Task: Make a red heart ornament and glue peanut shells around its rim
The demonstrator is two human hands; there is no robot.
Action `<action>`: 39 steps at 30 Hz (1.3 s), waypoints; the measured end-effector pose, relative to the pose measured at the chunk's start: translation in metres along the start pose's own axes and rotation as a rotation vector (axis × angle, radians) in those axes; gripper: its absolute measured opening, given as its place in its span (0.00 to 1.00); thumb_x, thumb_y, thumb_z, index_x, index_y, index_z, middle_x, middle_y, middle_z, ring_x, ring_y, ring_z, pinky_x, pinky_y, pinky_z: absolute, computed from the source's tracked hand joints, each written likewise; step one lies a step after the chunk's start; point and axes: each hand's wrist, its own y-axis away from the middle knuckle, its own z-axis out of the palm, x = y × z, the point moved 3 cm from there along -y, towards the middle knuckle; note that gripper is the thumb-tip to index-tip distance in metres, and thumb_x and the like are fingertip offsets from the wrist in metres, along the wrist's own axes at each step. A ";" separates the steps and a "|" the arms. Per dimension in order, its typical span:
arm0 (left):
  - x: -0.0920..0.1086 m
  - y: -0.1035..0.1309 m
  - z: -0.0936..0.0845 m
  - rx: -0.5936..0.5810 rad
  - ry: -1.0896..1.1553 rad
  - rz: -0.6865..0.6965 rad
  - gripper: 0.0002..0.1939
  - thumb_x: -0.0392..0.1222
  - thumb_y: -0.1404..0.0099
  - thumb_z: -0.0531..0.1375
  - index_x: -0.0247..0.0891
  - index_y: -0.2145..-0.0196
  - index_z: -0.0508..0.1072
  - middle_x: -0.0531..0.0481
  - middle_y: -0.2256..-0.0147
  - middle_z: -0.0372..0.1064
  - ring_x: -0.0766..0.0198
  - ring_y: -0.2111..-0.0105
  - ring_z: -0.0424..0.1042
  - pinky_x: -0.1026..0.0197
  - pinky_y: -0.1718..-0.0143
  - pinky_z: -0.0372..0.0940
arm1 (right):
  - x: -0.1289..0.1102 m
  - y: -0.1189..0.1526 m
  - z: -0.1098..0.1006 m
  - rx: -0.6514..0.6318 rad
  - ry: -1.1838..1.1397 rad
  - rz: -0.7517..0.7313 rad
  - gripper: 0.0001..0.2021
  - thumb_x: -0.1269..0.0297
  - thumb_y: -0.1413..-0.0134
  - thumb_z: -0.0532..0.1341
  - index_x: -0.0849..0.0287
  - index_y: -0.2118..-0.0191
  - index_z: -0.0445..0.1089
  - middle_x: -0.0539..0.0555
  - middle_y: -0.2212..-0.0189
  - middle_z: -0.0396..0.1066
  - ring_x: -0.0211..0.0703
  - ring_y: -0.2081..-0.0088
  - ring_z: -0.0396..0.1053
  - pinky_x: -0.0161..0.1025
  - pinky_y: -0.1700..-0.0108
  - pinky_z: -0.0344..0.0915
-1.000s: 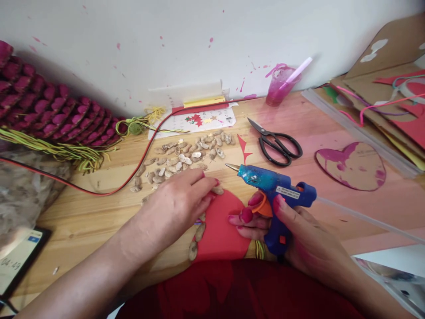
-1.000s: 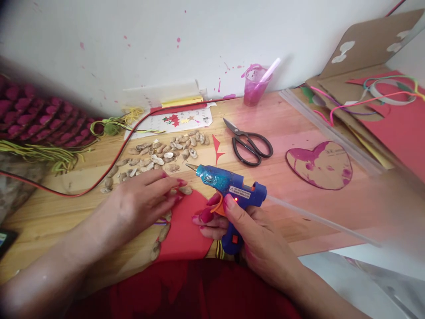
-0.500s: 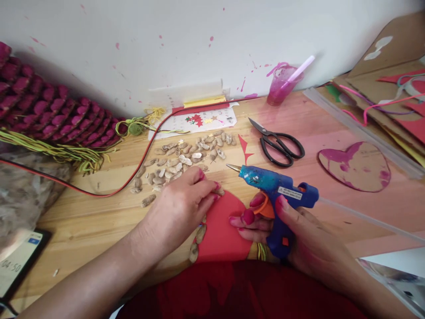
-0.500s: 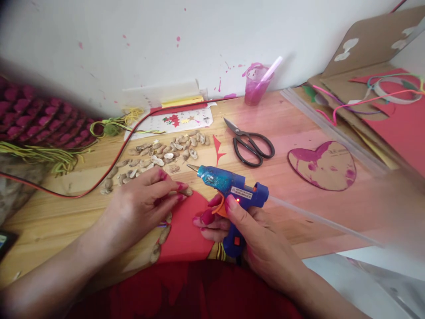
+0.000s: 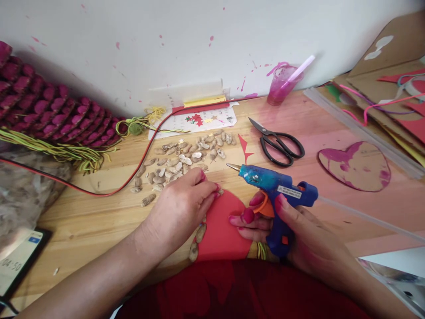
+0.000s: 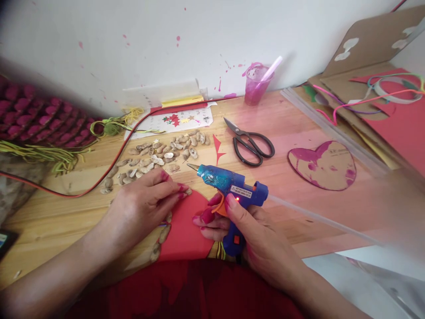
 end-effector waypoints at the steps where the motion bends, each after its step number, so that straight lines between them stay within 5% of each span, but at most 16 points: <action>1: 0.000 0.000 0.000 0.005 0.003 -0.001 0.08 0.37 0.30 0.58 0.39 0.63 0.78 0.51 0.69 0.65 0.68 0.71 0.65 0.66 0.71 0.60 | 0.000 0.000 0.000 0.002 0.001 0.001 0.14 0.48 0.48 0.68 0.52 0.63 0.77 0.57 0.68 0.82 0.57 0.59 0.81 0.58 0.50 0.73; 18: 0.004 -0.003 -0.001 -0.036 0.015 -0.053 0.14 0.34 0.32 0.57 0.37 0.76 0.73 0.52 0.72 0.61 0.69 0.73 0.63 0.65 0.72 0.57 | -0.003 0.000 0.002 0.002 -0.009 -0.017 0.15 0.47 0.50 0.70 0.54 0.64 0.77 0.55 0.67 0.82 0.54 0.60 0.81 0.50 0.54 0.77; 22: 0.000 -0.004 -0.004 -0.036 0.076 -0.053 0.11 0.34 0.31 0.57 0.38 0.70 0.77 0.51 0.70 0.65 0.69 0.71 0.67 0.66 0.70 0.61 | -0.005 0.002 0.005 0.010 -0.014 -0.038 0.15 0.48 0.48 0.69 0.54 0.64 0.77 0.56 0.68 0.81 0.53 0.61 0.81 0.48 0.56 0.77; 27: -0.012 -0.005 -0.022 0.013 0.135 -0.084 0.13 0.34 0.32 0.58 0.37 0.52 0.77 0.49 0.65 0.71 0.64 0.66 0.72 0.63 0.64 0.67 | -0.005 0.007 0.008 0.022 -0.023 -0.072 0.14 0.51 0.41 0.64 0.58 0.62 0.76 0.55 0.66 0.80 0.50 0.59 0.80 0.45 0.55 0.76; 31: -0.011 0.001 -0.029 0.091 0.061 -0.025 0.12 0.31 0.31 0.55 0.36 0.59 0.78 0.46 0.62 0.72 0.63 0.63 0.73 0.62 0.63 0.67 | -0.004 0.007 0.007 0.080 -0.035 -0.057 0.14 0.51 0.44 0.67 0.57 0.61 0.74 0.56 0.65 0.80 0.53 0.60 0.81 0.52 0.51 0.75; 39: 0.018 0.015 -0.012 -0.102 -0.126 0.146 0.15 0.26 0.35 0.56 0.31 0.53 0.75 0.42 0.57 0.72 0.53 0.57 0.67 0.50 0.54 0.69 | -0.001 0.007 0.008 0.068 -0.036 -0.093 0.14 0.51 0.43 0.66 0.57 0.61 0.72 0.56 0.68 0.80 0.53 0.59 0.81 0.50 0.52 0.75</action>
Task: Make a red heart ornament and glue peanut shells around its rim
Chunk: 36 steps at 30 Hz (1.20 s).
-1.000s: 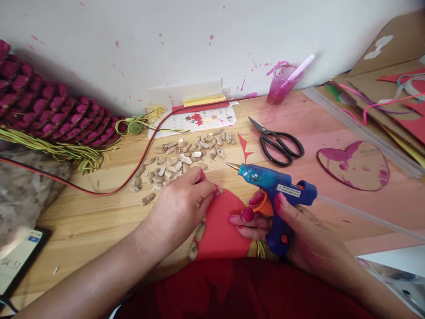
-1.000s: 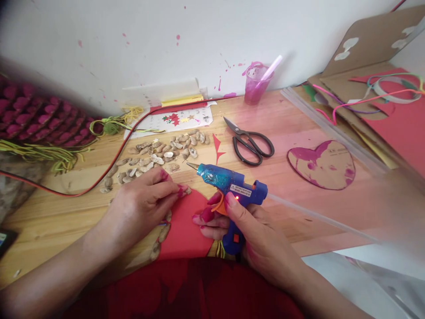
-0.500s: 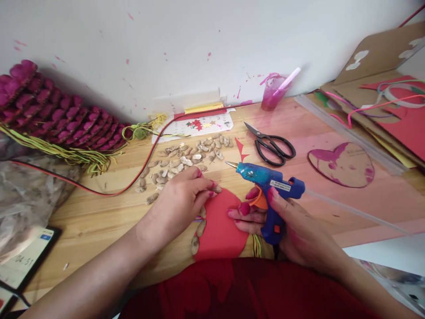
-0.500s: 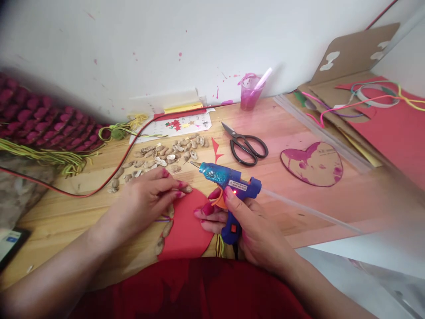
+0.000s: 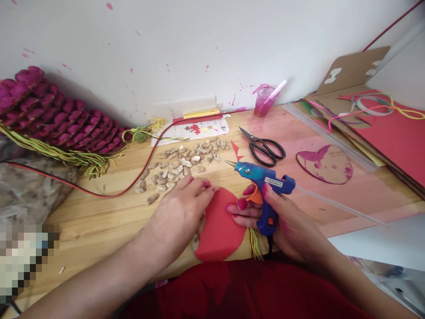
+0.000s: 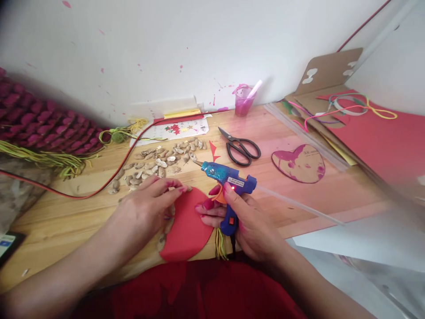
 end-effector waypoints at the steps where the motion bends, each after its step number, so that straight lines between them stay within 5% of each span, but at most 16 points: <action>1: 0.002 0.000 0.001 -0.011 -0.021 0.013 0.15 0.26 0.35 0.56 0.30 0.52 0.75 0.41 0.56 0.72 0.52 0.57 0.67 0.50 0.54 0.69 | 0.000 0.000 0.000 0.005 0.000 -0.004 0.14 0.52 0.42 0.66 0.57 0.61 0.72 0.56 0.68 0.80 0.53 0.59 0.81 0.50 0.53 0.76; 12: 0.009 -0.003 0.006 -0.194 -0.102 -0.045 0.15 0.32 0.33 0.59 0.29 0.49 0.73 0.42 0.58 0.71 0.52 0.56 0.67 0.50 0.52 0.69 | 0.000 -0.001 0.000 0.018 0.007 -0.011 0.17 0.51 0.49 0.71 0.59 0.62 0.73 0.57 0.70 0.81 0.54 0.60 0.81 0.44 0.58 0.78; 28: 0.014 -0.007 0.004 -0.142 -0.187 0.035 0.08 0.34 0.35 0.62 0.30 0.58 0.74 0.44 0.62 0.70 0.54 0.60 0.66 0.53 0.56 0.66 | -0.002 0.002 0.002 0.177 0.021 -0.016 0.23 0.56 0.66 0.79 0.60 0.63 0.75 0.61 0.68 0.82 0.61 0.61 0.81 0.49 0.59 0.79; 36: 0.013 -0.007 0.001 -0.138 -0.179 0.055 0.07 0.35 0.35 0.61 0.29 0.59 0.73 0.44 0.63 0.69 0.54 0.59 0.66 0.53 0.56 0.66 | 0.002 -0.003 -0.010 0.146 0.076 -0.017 0.22 0.53 0.53 0.73 0.60 0.57 0.72 0.69 0.62 0.81 0.63 0.57 0.80 0.52 0.55 0.78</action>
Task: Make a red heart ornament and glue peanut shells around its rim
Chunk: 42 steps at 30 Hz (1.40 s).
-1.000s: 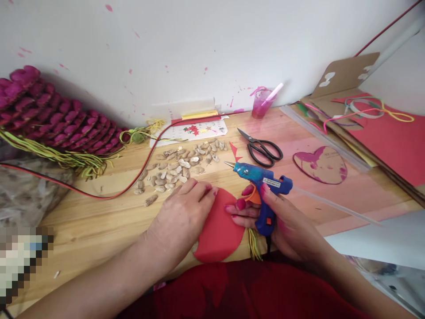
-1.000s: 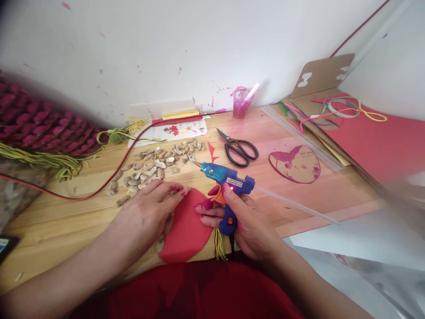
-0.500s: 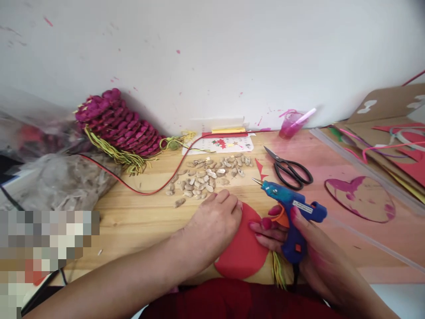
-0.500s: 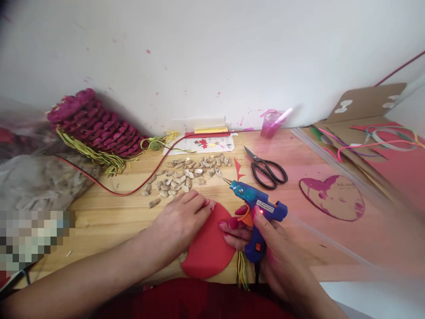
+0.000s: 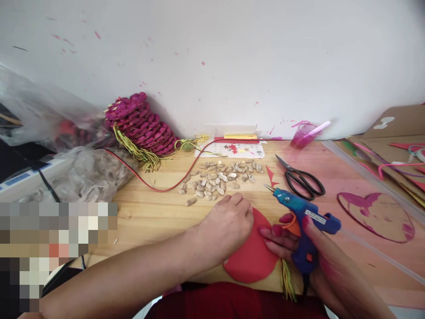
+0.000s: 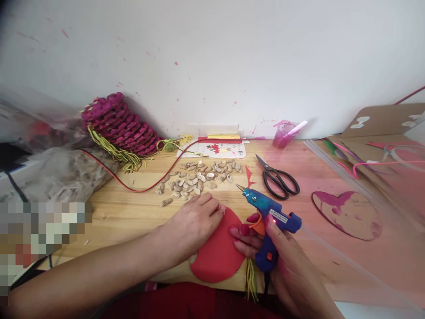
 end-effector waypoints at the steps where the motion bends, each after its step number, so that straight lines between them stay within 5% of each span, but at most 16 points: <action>1: 0.000 0.000 0.000 -0.008 0.003 0.003 0.07 0.35 0.34 0.61 0.29 0.59 0.73 0.44 0.63 0.69 0.53 0.59 0.66 0.53 0.56 0.66 | 0.000 -0.001 -0.001 -0.007 0.006 -0.003 0.21 0.53 0.51 0.72 0.60 0.56 0.72 0.69 0.62 0.81 0.63 0.57 0.80 0.52 0.54 0.77; 14: -0.008 -0.003 0.004 -0.001 0.087 -0.009 0.05 0.34 0.34 0.59 0.32 0.61 0.75 0.43 0.62 0.70 0.54 0.59 0.67 0.54 0.56 0.66 | -0.004 0.004 0.011 -0.036 0.038 -0.031 0.18 0.52 0.48 0.70 0.59 0.60 0.71 0.60 0.66 0.81 0.57 0.58 0.81 0.47 0.56 0.78; 17: -0.027 -0.003 0.001 0.131 0.228 -0.027 0.10 0.31 0.34 0.57 0.37 0.60 0.77 0.47 0.66 0.71 0.58 0.61 0.68 0.56 0.55 0.66 | -0.005 0.006 0.013 -0.081 0.064 -0.071 0.16 0.52 0.45 0.68 0.59 0.60 0.70 0.59 0.67 0.81 0.56 0.58 0.81 0.47 0.54 0.77; 20: -0.057 0.003 -0.009 0.409 0.256 -0.184 0.15 0.32 0.31 0.52 0.36 0.53 0.76 0.44 0.60 0.74 0.58 0.58 0.69 0.55 0.52 0.66 | -0.005 0.006 0.013 -0.106 0.070 -0.094 0.16 0.50 0.45 0.67 0.57 0.59 0.70 0.58 0.69 0.81 0.55 0.58 0.81 0.46 0.55 0.77; 22: -0.075 0.007 -0.014 0.479 0.175 -0.276 0.14 0.35 0.30 0.52 0.37 0.54 0.77 0.44 0.60 0.74 0.56 0.58 0.69 0.52 0.51 0.64 | -0.005 0.006 0.013 -0.108 0.073 -0.088 0.17 0.50 0.45 0.68 0.57 0.59 0.70 0.58 0.69 0.81 0.55 0.58 0.81 0.46 0.55 0.77; 27: -0.100 0.013 -0.015 0.366 0.014 -0.420 0.13 0.42 0.31 0.54 0.37 0.63 0.78 0.44 0.67 0.72 0.54 0.63 0.68 0.50 0.55 0.63 | -0.005 0.005 0.011 -0.097 0.057 -0.073 0.17 0.49 0.47 0.68 0.57 0.59 0.71 0.59 0.68 0.81 0.57 0.58 0.81 0.48 0.54 0.77; 35: -0.108 0.014 -0.012 0.272 -0.011 -0.476 0.15 0.44 0.31 0.54 0.37 0.70 0.77 0.45 0.70 0.73 0.54 0.64 0.66 0.52 0.58 0.61 | -0.004 0.006 0.008 -0.060 0.041 -0.062 0.17 0.49 0.48 0.69 0.58 0.61 0.75 0.61 0.66 0.81 0.62 0.56 0.80 0.52 0.54 0.77; 42: -0.078 0.008 -0.011 0.072 0.376 -0.138 0.09 0.35 0.34 0.58 0.41 0.66 0.79 0.49 0.66 0.72 0.59 0.61 0.67 0.56 0.56 0.59 | -0.002 0.002 0.005 -0.069 0.032 -0.067 0.16 0.49 0.51 0.70 0.55 0.62 0.77 0.57 0.68 0.81 0.58 0.60 0.81 0.52 0.57 0.78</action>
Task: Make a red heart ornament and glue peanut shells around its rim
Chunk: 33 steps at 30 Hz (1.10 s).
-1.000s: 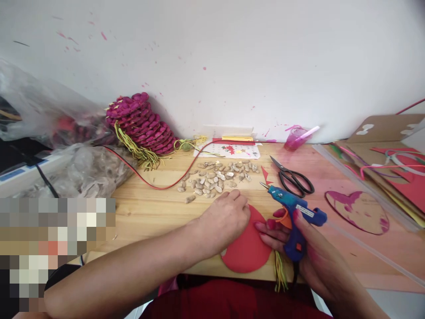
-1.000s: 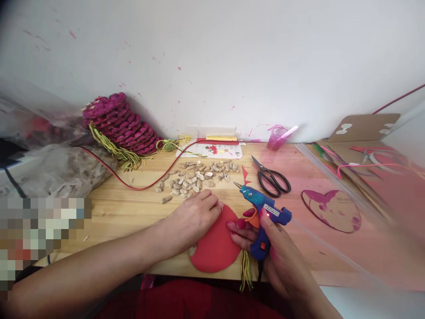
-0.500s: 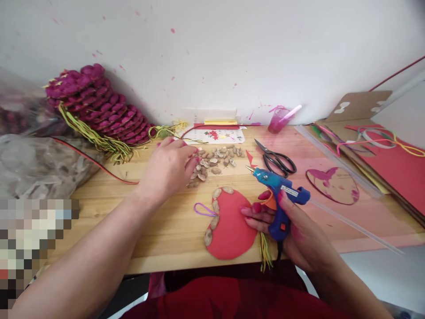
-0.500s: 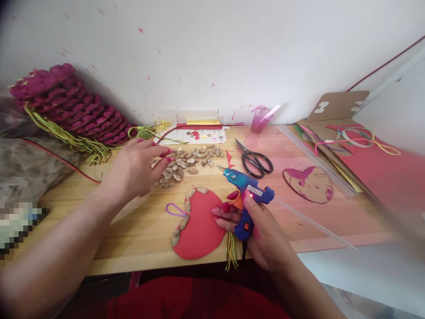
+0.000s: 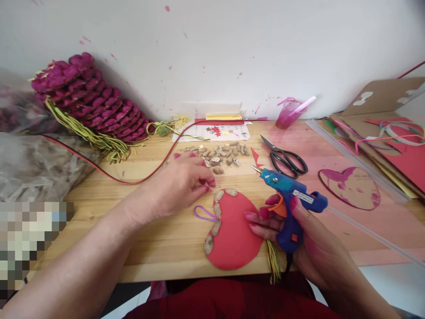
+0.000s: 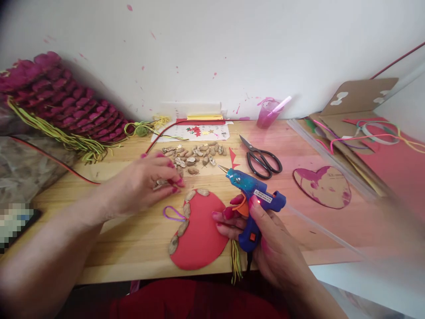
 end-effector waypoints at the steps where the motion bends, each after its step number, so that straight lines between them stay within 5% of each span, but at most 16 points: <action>1: 0.004 0.001 0.002 -0.044 0.022 0.035 0.09 0.35 0.34 0.58 0.42 0.66 0.79 0.49 0.65 0.72 0.60 0.61 0.67 0.56 0.56 0.59 | 0.000 0.000 0.000 -0.012 -0.003 -0.002 0.16 0.48 0.50 0.70 0.55 0.62 0.77 0.57 0.68 0.81 0.58 0.59 0.81 0.52 0.56 0.78; 7: 0.017 0.003 0.011 -0.168 0.039 0.081 0.14 0.32 0.33 0.56 0.45 0.68 0.79 0.50 0.65 0.70 0.62 0.63 0.67 0.59 0.60 0.58 | -0.001 0.003 0.001 -0.029 -0.001 0.007 0.17 0.48 0.46 0.67 0.57 0.61 0.75 0.58 0.66 0.81 0.60 0.56 0.80 0.51 0.54 0.77; 14: 0.008 0.004 0.003 -0.218 0.106 0.091 0.09 0.34 0.35 0.59 0.42 0.69 0.79 0.52 0.68 0.70 0.65 0.66 0.67 0.62 0.63 0.59 | -0.003 0.003 0.004 -0.017 -0.014 -0.007 0.13 0.52 0.45 0.68 0.57 0.63 0.76 0.57 0.67 0.81 0.57 0.58 0.80 0.49 0.56 0.78; 23: -0.007 0.000 -0.004 -0.094 -0.005 -0.039 0.07 0.36 0.35 0.59 0.39 0.69 0.76 0.52 0.70 0.73 0.63 0.68 0.69 0.61 0.65 0.60 | -0.001 0.002 0.001 -0.003 -0.028 -0.001 0.15 0.50 0.48 0.69 0.57 0.61 0.77 0.58 0.68 0.81 0.59 0.59 0.81 0.52 0.56 0.78; 28: -0.018 0.001 -0.011 0.061 -0.209 -0.251 0.11 0.42 0.34 0.58 0.39 0.73 0.74 0.50 0.72 0.73 0.59 0.69 0.70 0.59 0.66 0.59 | 0.001 0.002 0.000 0.056 -0.011 0.044 0.15 0.51 0.48 0.69 0.57 0.62 0.77 0.61 0.66 0.81 0.63 0.57 0.80 0.50 0.57 0.78; 33: -0.027 0.002 -0.015 0.216 -0.338 -0.320 0.14 0.35 0.32 0.53 0.38 0.58 0.78 0.45 0.64 0.77 0.52 0.60 0.73 0.53 0.59 0.63 | 0.002 0.002 -0.003 0.083 -0.018 0.034 0.15 0.51 0.48 0.69 0.59 0.63 0.78 0.64 0.65 0.81 0.65 0.58 0.80 0.50 0.58 0.79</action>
